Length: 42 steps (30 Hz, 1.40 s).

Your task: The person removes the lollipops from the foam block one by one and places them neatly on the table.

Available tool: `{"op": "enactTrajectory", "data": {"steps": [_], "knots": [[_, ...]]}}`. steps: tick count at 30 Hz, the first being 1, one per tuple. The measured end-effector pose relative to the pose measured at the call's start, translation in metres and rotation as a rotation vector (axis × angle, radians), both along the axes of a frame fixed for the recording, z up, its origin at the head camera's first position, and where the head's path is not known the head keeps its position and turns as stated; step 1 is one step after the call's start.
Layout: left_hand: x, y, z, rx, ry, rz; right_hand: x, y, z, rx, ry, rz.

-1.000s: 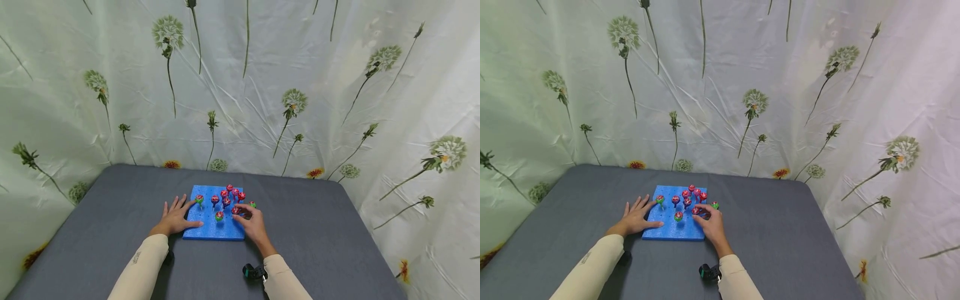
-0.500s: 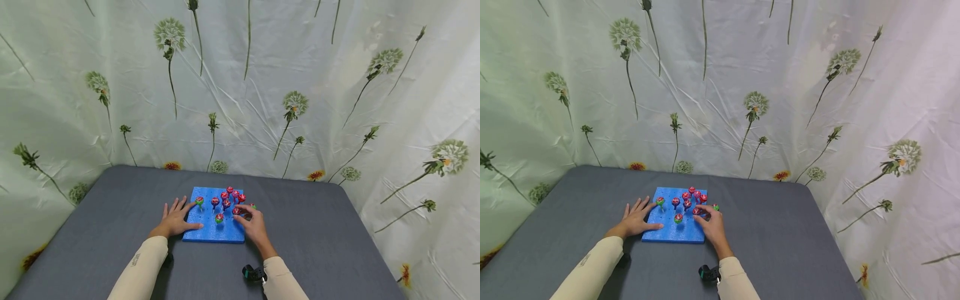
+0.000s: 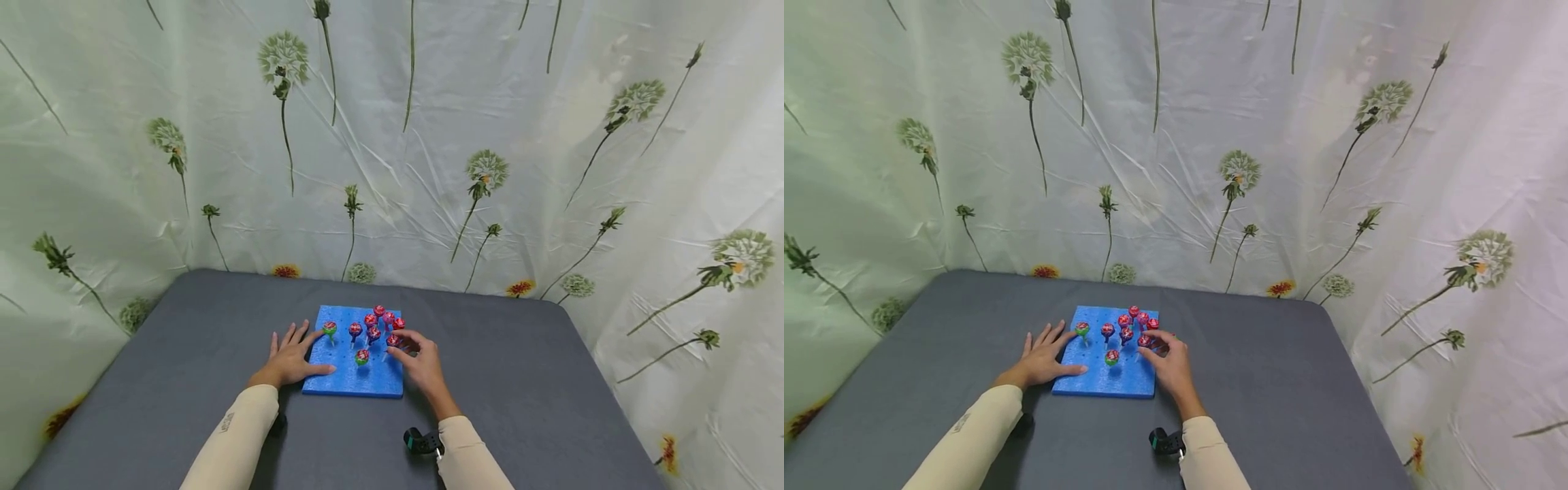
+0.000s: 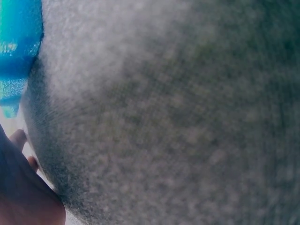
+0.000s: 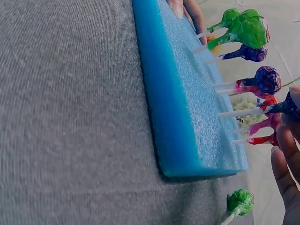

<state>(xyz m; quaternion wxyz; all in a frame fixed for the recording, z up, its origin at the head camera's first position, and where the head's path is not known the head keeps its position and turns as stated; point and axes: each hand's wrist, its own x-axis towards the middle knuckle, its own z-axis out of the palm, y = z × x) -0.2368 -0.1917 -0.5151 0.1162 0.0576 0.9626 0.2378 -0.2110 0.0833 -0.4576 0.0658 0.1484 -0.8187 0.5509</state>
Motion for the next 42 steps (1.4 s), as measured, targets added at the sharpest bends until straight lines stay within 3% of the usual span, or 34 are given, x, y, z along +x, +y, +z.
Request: {"op": "enactTrajectory", "data": {"steps": [3,9,12,22,29,32,42], "knots": [[0.001,0.000,0.001,0.000,0.001,0.007,-0.002,0.002,-0.002,0.008,-0.012,-0.001],[-0.001,-0.001,0.001,-0.001,-0.004,-0.002,-0.021,0.010,-0.032,-0.020,0.001,-0.042],[-0.002,0.000,0.001,0.001,-0.009,-0.008,-0.023,0.016,-0.035,-0.021,0.016,-0.061],[-0.002,0.001,0.002,-0.001,-0.010,-0.004,-0.028,0.029,-0.028,-0.005,0.033,-0.085],[-0.001,-0.001,0.000,-0.010,-0.014,0.002,-0.015,0.037,-0.001,-0.005,0.052,-0.098],[-0.001,0.000,0.002,0.002,-0.011,-0.002,-0.015,0.042,0.002,-0.004,0.043,-0.119],[-0.003,0.000,0.000,0.006,-0.010,-0.001,-0.043,0.064,-0.036,0.030,0.035,-0.184]]}}
